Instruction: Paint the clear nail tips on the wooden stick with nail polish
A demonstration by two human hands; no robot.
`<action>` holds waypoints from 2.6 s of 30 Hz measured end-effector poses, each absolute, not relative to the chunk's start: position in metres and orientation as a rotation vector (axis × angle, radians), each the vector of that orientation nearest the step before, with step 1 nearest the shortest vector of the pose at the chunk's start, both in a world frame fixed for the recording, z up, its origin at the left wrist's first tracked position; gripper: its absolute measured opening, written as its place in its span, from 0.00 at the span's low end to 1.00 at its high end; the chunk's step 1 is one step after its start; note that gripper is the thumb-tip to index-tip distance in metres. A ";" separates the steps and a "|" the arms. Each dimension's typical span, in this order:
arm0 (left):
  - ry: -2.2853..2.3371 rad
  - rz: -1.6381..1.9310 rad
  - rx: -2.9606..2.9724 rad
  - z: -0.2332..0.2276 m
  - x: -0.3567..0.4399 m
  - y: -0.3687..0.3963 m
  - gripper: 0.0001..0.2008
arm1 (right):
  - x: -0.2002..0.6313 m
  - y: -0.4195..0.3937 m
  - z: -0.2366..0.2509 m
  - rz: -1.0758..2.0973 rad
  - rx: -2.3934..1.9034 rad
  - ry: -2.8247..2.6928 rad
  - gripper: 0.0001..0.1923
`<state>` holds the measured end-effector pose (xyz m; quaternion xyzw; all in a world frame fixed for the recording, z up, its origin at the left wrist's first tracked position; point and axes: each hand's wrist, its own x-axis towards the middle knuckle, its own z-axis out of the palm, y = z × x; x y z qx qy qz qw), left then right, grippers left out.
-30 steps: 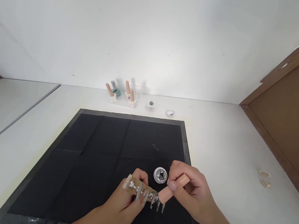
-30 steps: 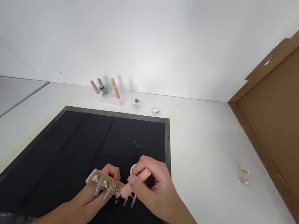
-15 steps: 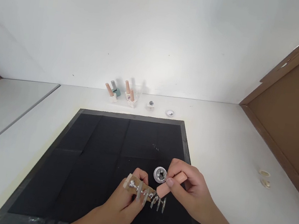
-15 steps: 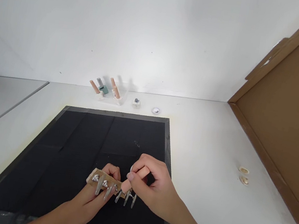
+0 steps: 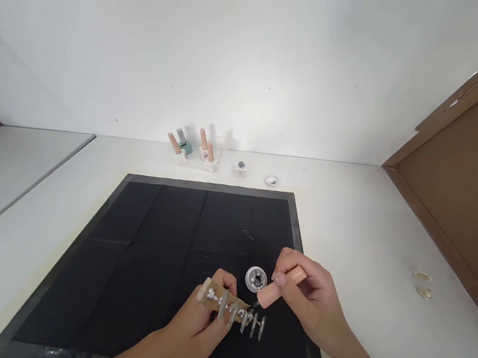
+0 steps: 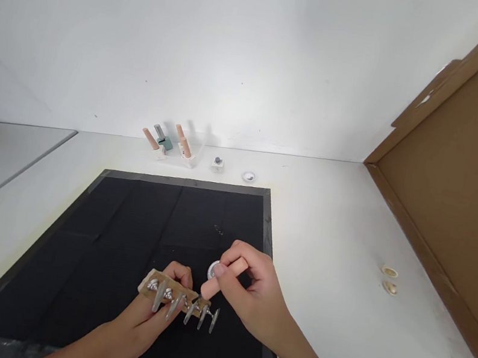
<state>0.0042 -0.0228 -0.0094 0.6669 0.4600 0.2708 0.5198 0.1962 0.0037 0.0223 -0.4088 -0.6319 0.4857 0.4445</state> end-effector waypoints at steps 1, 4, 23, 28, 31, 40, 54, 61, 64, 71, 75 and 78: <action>1.108 0.647 1.599 -0.009 0.004 -0.022 0.10 | 0.196 0.004 0.023 1.220 -0.978 -1.581 0.09; 1.118 0.645 1.608 -0.008 0.005 -0.021 0.09 | 0.197 0.004 0.024 1.259 -0.906 -1.629 0.09; 1.107 0.649 1.645 -0.012 0.003 -0.023 0.06 | 0.196 0.004 0.022 1.253 -0.927 -1.591 0.10; 1.086 0.681 1.656 -0.014 0.005 -0.020 0.06 | 0.197 0.006 0.021 1.265 -0.847 -1.655 0.08; 1.083 0.685 1.656 -0.015 0.005 -0.020 0.06 | 0.198 0.006 0.019 1.286 -0.807 -1.682 0.08; 1.098 0.683 1.665 -0.017 0.006 -0.021 0.07 | 0.199 0.005 0.017 1.293 -0.868 -1.688 0.07; 1.084 0.692 1.660 -0.015 0.007 -0.019 0.07 | 0.198 0.005 0.018 1.317 -0.790 -1.698 0.08; 1.113 0.665 1.686 -0.016 0.006 -0.021 0.07 | 0.198 0.005 0.018 1.280 -0.872 -1.679 0.08; 1.108 0.665 1.689 -0.017 0.006 -0.022 0.07 | 0.197 0.005 0.018 1.257 -0.909 -1.644 0.09; 1.089 0.670 1.657 -0.015 0.007 -0.020 0.08 | 0.198 0.005 0.019 1.303 -0.831 -1.686 0.08; 1.086 0.671 1.641 -0.014 0.007 -0.020 0.08 | 0.198 0.005 0.019 1.305 -0.816 -1.701 0.08; 1.093 0.672 1.647 -0.016 0.006 -0.021 0.08 | 0.198 0.005 0.018 1.298 -0.869 -1.679 0.08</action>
